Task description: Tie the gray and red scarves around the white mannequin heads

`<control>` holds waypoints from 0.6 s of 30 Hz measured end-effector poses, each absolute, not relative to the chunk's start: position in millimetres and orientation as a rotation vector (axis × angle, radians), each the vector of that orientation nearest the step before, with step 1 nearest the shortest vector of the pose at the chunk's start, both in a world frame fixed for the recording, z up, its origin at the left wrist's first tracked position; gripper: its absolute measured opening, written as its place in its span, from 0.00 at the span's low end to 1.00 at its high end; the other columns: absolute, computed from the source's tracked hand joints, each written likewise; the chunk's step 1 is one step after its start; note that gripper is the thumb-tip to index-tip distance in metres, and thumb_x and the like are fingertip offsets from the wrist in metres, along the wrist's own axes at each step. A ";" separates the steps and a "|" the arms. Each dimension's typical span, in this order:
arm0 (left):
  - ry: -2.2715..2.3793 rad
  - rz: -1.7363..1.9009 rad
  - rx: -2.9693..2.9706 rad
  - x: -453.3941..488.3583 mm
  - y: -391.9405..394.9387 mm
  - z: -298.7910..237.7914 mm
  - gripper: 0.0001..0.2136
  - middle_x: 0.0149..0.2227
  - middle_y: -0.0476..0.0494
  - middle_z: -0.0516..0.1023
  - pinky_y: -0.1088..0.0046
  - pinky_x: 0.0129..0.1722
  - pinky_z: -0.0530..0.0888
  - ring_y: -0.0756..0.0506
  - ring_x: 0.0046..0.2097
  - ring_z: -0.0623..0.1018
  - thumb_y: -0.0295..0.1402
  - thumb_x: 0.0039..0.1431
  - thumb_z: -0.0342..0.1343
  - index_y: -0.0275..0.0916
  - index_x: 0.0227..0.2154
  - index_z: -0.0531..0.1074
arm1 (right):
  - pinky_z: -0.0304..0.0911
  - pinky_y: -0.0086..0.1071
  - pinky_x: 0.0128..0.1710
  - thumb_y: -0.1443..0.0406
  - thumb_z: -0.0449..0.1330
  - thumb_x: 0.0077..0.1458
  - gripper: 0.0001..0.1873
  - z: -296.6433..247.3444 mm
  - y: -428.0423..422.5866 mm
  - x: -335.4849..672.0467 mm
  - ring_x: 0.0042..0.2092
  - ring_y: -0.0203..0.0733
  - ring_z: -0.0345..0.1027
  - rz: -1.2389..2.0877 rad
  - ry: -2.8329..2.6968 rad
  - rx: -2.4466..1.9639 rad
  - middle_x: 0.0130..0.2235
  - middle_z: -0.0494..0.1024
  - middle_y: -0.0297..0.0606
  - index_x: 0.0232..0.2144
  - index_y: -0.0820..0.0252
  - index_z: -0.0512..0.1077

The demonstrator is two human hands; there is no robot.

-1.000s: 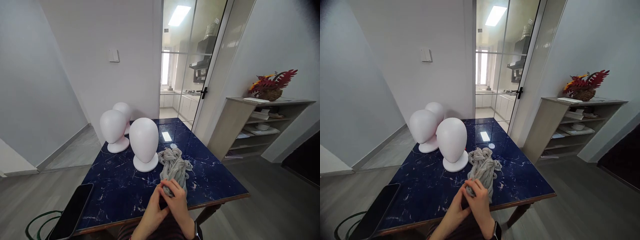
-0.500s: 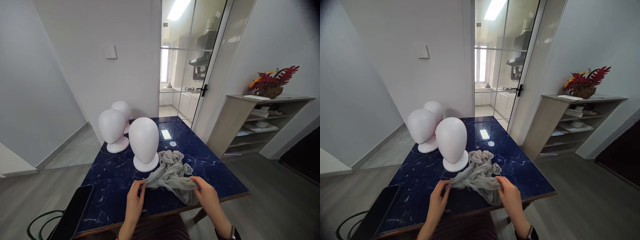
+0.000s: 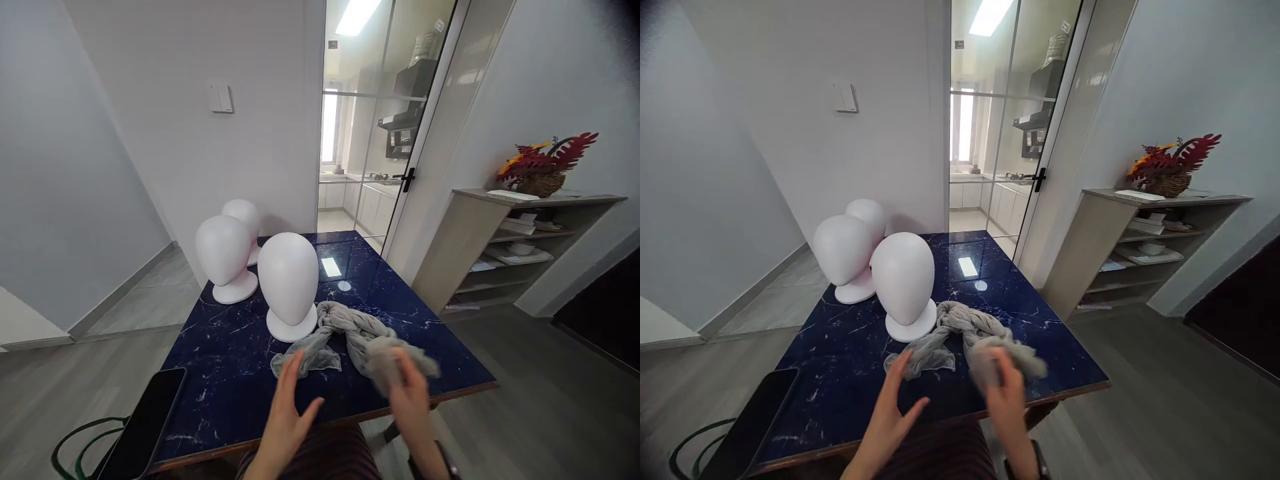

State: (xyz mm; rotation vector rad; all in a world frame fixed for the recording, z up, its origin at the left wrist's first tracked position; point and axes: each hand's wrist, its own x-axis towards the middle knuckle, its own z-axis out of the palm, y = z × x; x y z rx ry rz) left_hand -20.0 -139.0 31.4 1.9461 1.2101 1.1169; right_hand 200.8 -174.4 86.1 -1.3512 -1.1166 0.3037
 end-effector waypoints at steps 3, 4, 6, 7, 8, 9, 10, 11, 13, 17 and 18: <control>0.909 1.022 1.882 -7.0 -150.3 51.5 0.34 0.61 0.36 0.58 0.58 0.54 0.68 0.37 0.60 0.62 0.38 0.50 0.58 0.45 0.60 0.54 | 0.63 0.26 0.33 0.68 0.55 0.50 0.08 99.3 -182.0 150.4 0.29 0.36 0.68 0.751 -1.859 -1.022 0.27 0.76 0.34 0.29 0.58 0.74; 0.848 0.997 1.889 -7.8 -152.2 59.0 0.28 0.60 0.37 0.59 0.59 0.53 0.68 0.37 0.60 0.63 0.39 0.51 0.57 0.45 0.56 0.62 | 0.63 0.26 0.33 0.69 0.54 0.51 0.09 103.0 -184.9 140.1 0.29 0.35 0.68 0.868 -1.992 -0.926 0.27 0.77 0.33 0.30 0.58 0.75; 0.771 0.898 1.933 -16.6 -153.6 73.3 0.13 0.54 0.37 0.67 0.62 0.50 0.70 0.38 0.57 0.67 0.38 0.53 0.54 0.43 0.41 0.74 | 0.62 0.25 0.34 0.70 0.55 0.51 0.09 107.8 -189.0 131.8 0.29 0.34 0.69 0.992 -2.041 -0.889 0.28 0.77 0.32 0.30 0.57 0.75; 0.754 0.828 1.952 -23.4 -153.8 79.3 0.10 0.49 0.38 0.71 0.64 0.47 0.72 0.39 0.52 0.71 0.37 0.53 0.53 0.42 0.35 0.75 | 0.62 0.25 0.34 0.69 0.56 0.50 0.08 108.7 -189.9 132.9 0.30 0.35 0.70 1.014 -1.997 -0.938 0.29 0.78 0.32 0.31 0.57 0.75; 0.769 0.770 1.959 -30.7 -154.1 84.2 0.08 0.43 0.38 0.74 0.67 0.43 0.73 0.41 0.47 0.74 0.36 0.53 0.53 0.42 0.31 0.76 | 0.62 0.25 0.35 0.69 0.58 0.49 0.07 108.5 -189.9 136.1 0.31 0.36 0.70 1.015 -1.935 -1.006 0.30 0.78 0.32 0.31 0.57 0.75; 0.808 0.744 1.958 -37.9 -154.9 87.6 0.07 0.38 0.40 0.75 0.69 0.39 0.73 0.43 0.41 0.75 0.35 0.53 0.53 0.41 0.29 0.75 | 0.63 0.26 0.35 0.68 0.59 0.48 0.07 107.2 -189.1 140.1 0.32 0.36 0.70 1.004 -1.871 -1.080 0.31 0.78 0.32 0.32 0.57 0.75; 0.862 0.764 1.946 -44.4 -156.2 89.6 0.08 0.32 0.41 0.75 0.71 0.35 0.73 0.45 0.35 0.75 0.34 0.53 0.52 0.41 0.26 0.75 | 0.63 0.26 0.36 0.68 0.60 0.47 0.08 104.8 -187.9 143.8 0.34 0.38 0.71 0.987 -1.814 -1.142 0.32 0.78 0.33 0.33 0.57 0.75; 0.931 0.826 1.922 -50.0 -158.1 90.1 0.09 0.28 0.43 0.73 0.72 0.32 0.72 0.46 0.31 0.74 0.35 0.53 0.51 0.41 0.23 0.74 | 0.63 0.28 0.38 0.67 0.61 0.46 0.11 101.5 -186.3 146.2 0.36 0.39 0.71 0.973 -1.774 -1.191 0.34 0.78 0.34 0.35 0.57 0.75; 1.052 1.025 1.852 -58.2 -164.0 87.5 0.12 0.24 0.44 0.71 0.73 0.28 0.71 0.47 0.27 0.71 0.37 0.53 0.51 0.40 0.19 0.73 | 0.63 0.32 0.44 0.64 0.65 0.41 0.25 92.0 -182.9 145.5 0.44 0.44 0.70 0.953 -1.771 -1.246 0.43 0.76 0.38 0.45 0.55 0.71; 1.255 1.416 1.552 -71.6 -178.9 77.6 0.12 0.23 0.45 0.72 0.69 0.29 0.73 0.43 0.29 0.73 0.44 0.48 0.56 0.40 0.23 0.74 | 0.62 0.34 0.46 0.64 0.66 0.38 0.39 66.1 -176.1 132.5 0.47 0.47 0.68 0.928 -2.001 -1.312 0.50 0.72 0.38 0.55 0.49 0.63; 1.326 1.503 1.409 -76.6 -181.8 76.2 0.13 0.22 0.46 0.71 0.68 0.29 0.74 0.43 0.29 0.73 0.46 0.46 0.57 0.41 0.24 0.74 | 0.62 0.32 0.45 0.67 0.63 0.40 0.34 60.0 -173.8 131.4 0.46 0.45 0.69 0.907 -2.059 -1.349 0.47 0.74 0.37 0.53 0.49 0.66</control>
